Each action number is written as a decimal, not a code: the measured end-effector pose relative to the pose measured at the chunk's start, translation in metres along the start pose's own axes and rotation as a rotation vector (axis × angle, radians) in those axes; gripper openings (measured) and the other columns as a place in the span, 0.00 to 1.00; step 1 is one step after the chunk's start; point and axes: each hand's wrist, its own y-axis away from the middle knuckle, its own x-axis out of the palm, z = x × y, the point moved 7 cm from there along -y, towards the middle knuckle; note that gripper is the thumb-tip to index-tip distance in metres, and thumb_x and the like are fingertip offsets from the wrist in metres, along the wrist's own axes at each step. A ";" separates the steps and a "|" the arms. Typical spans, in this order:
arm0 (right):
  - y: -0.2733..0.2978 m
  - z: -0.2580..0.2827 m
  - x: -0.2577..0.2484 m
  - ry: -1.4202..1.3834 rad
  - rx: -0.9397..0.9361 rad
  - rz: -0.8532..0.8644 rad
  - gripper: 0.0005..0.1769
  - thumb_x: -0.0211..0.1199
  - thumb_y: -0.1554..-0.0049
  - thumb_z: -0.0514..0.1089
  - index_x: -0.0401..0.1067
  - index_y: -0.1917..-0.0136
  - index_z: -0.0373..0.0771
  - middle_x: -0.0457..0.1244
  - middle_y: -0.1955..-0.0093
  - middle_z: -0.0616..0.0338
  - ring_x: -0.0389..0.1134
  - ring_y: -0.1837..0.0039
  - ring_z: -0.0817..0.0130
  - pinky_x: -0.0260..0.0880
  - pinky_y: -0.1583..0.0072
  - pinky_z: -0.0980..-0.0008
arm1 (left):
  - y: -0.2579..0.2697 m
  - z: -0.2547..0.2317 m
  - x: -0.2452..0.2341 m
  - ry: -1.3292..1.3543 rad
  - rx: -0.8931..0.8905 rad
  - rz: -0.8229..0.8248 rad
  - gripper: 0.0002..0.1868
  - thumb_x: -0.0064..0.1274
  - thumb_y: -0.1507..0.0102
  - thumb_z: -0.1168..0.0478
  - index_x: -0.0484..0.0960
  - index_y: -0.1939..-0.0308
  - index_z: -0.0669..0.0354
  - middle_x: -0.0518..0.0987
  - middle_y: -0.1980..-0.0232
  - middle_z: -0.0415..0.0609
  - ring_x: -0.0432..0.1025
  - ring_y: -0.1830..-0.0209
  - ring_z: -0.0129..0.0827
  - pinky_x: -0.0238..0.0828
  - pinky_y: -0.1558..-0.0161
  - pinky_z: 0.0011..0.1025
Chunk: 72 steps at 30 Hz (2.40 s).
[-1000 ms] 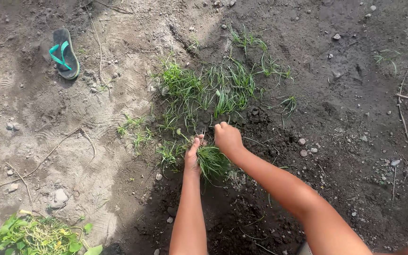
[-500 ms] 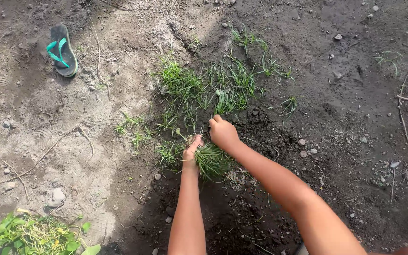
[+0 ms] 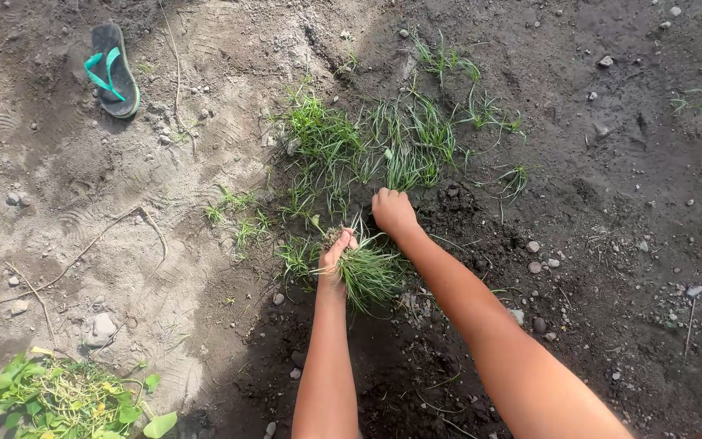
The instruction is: Pulling weeds and replanting them in soil and a flower pot.
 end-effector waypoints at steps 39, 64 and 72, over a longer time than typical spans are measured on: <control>-0.014 -0.020 0.018 0.080 -0.017 -0.004 0.14 0.58 0.45 0.44 0.77 0.52 0.34 0.64 0.53 0.50 0.69 0.56 0.57 0.69 0.57 0.57 | 0.021 -0.011 0.036 -0.081 0.033 -0.049 0.13 0.60 0.38 0.62 0.83 0.50 0.61 0.80 0.66 0.42 0.73 0.70 0.26 0.69 0.67 0.25; 0.119 -0.090 -0.520 -0.948 0.361 -0.132 0.06 0.62 0.44 0.42 0.74 0.53 0.41 0.64 0.55 0.49 0.69 0.55 0.44 0.69 0.55 0.48 | 0.257 -0.148 0.236 -0.178 -0.114 -0.192 0.24 0.58 0.39 0.43 0.85 0.50 0.56 0.85 0.53 0.44 0.78 0.54 0.33 0.72 0.52 0.33; 0.165 -0.082 -0.763 -0.872 0.223 -0.026 0.21 0.58 0.49 0.33 0.72 0.41 0.32 0.61 0.59 0.44 0.66 0.56 0.42 0.67 0.55 0.47 | 0.384 -0.233 0.307 -0.135 0.065 -0.104 0.20 0.63 0.41 0.54 0.86 0.49 0.62 0.85 0.49 0.46 0.77 0.47 0.32 0.71 0.41 0.31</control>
